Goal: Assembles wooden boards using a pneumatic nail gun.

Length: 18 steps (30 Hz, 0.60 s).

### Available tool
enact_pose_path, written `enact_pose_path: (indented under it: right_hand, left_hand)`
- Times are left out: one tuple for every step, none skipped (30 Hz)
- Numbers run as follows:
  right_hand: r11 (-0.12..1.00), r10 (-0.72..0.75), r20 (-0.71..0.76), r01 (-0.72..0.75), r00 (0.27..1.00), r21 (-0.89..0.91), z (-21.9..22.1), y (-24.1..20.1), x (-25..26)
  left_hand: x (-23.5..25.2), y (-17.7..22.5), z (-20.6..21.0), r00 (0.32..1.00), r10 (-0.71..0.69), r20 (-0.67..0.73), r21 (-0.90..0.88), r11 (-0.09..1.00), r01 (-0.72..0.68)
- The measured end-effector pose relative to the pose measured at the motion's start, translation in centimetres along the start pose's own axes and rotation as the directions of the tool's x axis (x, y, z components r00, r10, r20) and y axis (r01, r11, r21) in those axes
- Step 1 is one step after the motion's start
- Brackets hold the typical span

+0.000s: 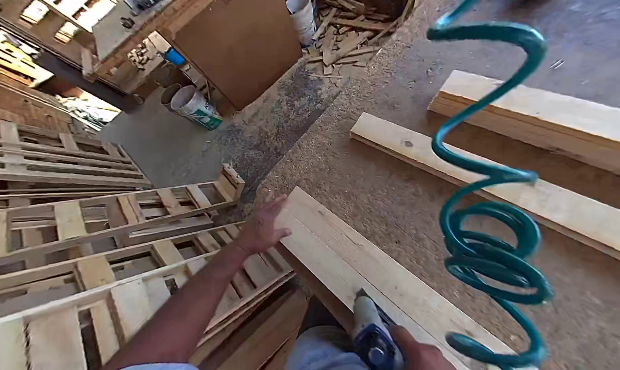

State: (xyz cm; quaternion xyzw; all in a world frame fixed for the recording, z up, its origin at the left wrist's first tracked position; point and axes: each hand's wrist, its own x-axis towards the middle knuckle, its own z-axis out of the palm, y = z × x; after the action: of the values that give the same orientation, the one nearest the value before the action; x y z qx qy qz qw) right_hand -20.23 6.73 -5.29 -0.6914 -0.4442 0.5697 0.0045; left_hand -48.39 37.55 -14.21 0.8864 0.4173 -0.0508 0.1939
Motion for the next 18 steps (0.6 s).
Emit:
enact_pose_path:
  right_hand:
    - [1.0,0.03,0.032,-0.03,0.999,-0.001,-0.3,-3.8,2.5]
    - [0.999,0.054,0.057,-0.054,0.997,-0.005,-0.7,-7.4,5.0]
    - [0.997,0.073,0.08,-0.072,0.994,-0.009,-1.0,-10.5,7.2]
    - [0.997,0.083,0.097,-0.082,0.992,-0.009,-1.3,-13.3,9.2]
    - [0.996,0.09,0.114,-0.09,0.989,-0.006,-1.8,-15.7,11.0]
    - [0.995,0.1,0.118,-0.1,0.988,-0.007,-2.2,-17.7,12.6]
    - [0.993,0.114,0.117,-0.113,0.987,-0.016,-2.6,-19.4,14.1]
    - [0.991,0.136,0.122,-0.133,0.983,-0.031,-2.9,-21.0,15.3]
    - [0.987,0.16,0.134,-0.155,0.978,-0.049,-3.0,-22.2,16.4]
    - [0.983,0.18,0.144,-0.172,0.973,-0.065,-3.2,-23.1,17.3]
    - [0.98,0.194,0.155,-0.184,0.969,-0.077,-3.3,-23.9,18.1]
    - [0.978,0.205,0.166,-0.194,0.965,-0.08,-3.4,-24.4,18.7]
    - [0.976,0.214,0.173,-0.203,0.961,-0.08,-3.4,-24.8,19.1]
    - [0.975,0.218,0.182,-0.207,0.959,-0.076,-3.5,-25.0,19.4]
    - [0.975,0.22,0.192,-0.21,0.956,-0.068,-3.7,-25.3,19.6]
    - [0.975,0.224,0.207,-0.215,0.952,-0.062,-3.9,-25.5,19.9]
    - [0.973,0.233,0.224,-0.226,0.946,-0.054,-4.1,-25.7,20.1]
    - [0.969,0.248,0.236,-0.244,0.94,-0.046,-4.1,-26.0,20.1]
  left_hand:
    - [1.4,-3.0,-1.4,0.998,0.004,0.061,0.025,1.0,-0.005]
    - [2.7,-5.1,-2.5,0.993,0.027,0.117,0.038,0.999,-0.031]
    - [3.6,-6.7,-3.1,0.983,0.062,0.172,0.037,0.997,-0.069]
    - [4.6,-7.7,-3.5,0.967,0.103,0.231,0.03,0.993,-0.113]
    - [5.6,-8.3,-3.7,0.948,0.159,0.276,0.012,0.986,-0.169]
    - [6.8,-8.6,-3.6,0.926,0.219,0.307,0.0,0.973,-0.23]
    - [8.0,-8.9,-3.3,0.905,0.275,0.326,-0.018,0.958,-0.285]
    - [9.1,-9.0,-3.0,0.882,0.315,0.35,-0.029,0.945,-0.326]
    - [9.9,-9.0,-2.7,0.856,0.34,0.39,-0.029,0.933,-0.358]
    - [10.5,-9.1,-2.4,0.835,0.363,0.414,-0.035,0.923,-0.383]
    - [11.0,-9.1,-2.1,0.82,0.375,0.433,-0.033,0.915,-0.401]
    - [11.3,-9.3,-1.9,0.813,0.391,0.431,-0.034,0.907,-0.419]
    - [11.4,-9.4,-1.8,0.807,0.404,0.431,-0.034,0.901,-0.433]
    - [11.4,-9.6,-1.6,0.804,0.416,0.425,-0.043,0.896,-0.442]
    - [11.5,-9.9,-1.5,0.802,0.425,0.421,-0.059,0.895,-0.443]
    - [11.7,-10.0,-1.4,0.795,0.427,0.43,-0.068,0.894,-0.443]
    - [11.9,-10.0,-1.4,0.791,0.424,0.441,-0.075,0.896,-0.438]
    - [11.9,-10.0,-1.4,0.787,0.418,0.455,-0.081,0.899,-0.43]
